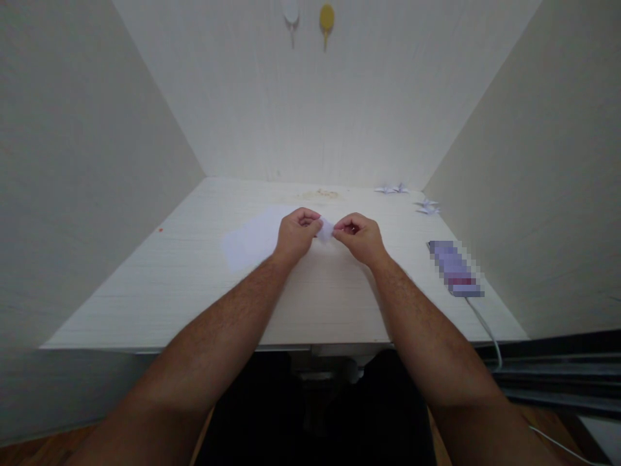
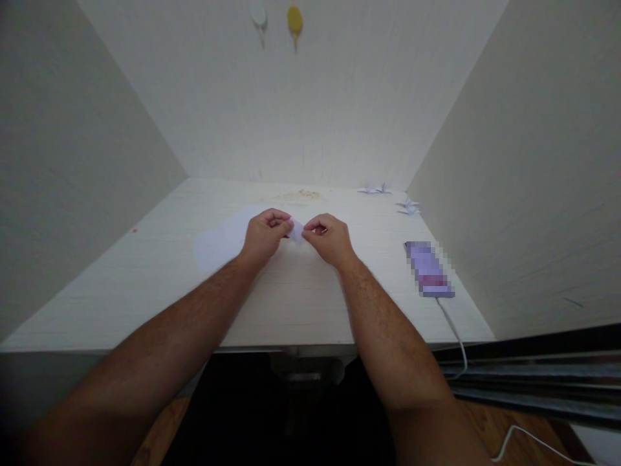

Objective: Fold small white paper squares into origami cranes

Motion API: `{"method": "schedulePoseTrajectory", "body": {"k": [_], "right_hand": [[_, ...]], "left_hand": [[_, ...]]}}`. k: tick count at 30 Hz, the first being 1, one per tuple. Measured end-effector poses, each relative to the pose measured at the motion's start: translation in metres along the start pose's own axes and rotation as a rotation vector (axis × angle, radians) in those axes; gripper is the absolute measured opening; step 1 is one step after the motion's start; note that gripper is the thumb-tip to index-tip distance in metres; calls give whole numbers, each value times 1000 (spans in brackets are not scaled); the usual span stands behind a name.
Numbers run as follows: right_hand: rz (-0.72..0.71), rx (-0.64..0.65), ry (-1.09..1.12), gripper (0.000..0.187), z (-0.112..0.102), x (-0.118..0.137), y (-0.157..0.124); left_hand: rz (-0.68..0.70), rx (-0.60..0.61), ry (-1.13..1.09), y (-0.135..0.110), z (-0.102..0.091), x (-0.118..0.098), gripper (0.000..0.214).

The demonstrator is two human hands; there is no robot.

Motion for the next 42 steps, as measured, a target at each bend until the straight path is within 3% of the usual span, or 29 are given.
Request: {"method": "schedulePoseTrajectory", "body": {"k": [6,10,15,19,23,26,29,32,36,42], "right_hand": [[98,253,36,15,6,-1,-4],[277,409,38,16,6,-6,-6],[554,407,43,16,1,-17,-6],[638,415,-15,21,-4,-20,-14],[617,452,-60,18,-15,-17,-25],[475,591,-129,21,-22,-11,-29],[265,604,-260,30,-31,-8,-30],[144,576,-334,27,-36,-9,-30],[128,548,-336,20,-37,-12,-32],[190,541,-251,9,-35,-10,-32]], "left_hand": [[-151,159,68,-4,4,5,20],[-182,272,137,-7,6,10,17],[98,420,458,-9,10,4,21],[340,638,697,-15,22,-4,11],[450,832,713,-24,32,-8,10],[464,887,660,-29,30,-11,11],[449,878,570,-31,25,-12,11],[398,823,477,-30,22,-8,11],[345,774,421,-29,22,-2,12],[397,742,465,-32,22,-4,12]]}}
Point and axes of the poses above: each hand's wrist, its own y-axis towards the middle knuckle, its own z-axis out of the palm, x = y × z, the point moved 4 cm from there along y, towards the middle knuckle, and after that the axes turned 8 degrees about z, right-handed, at the moved point
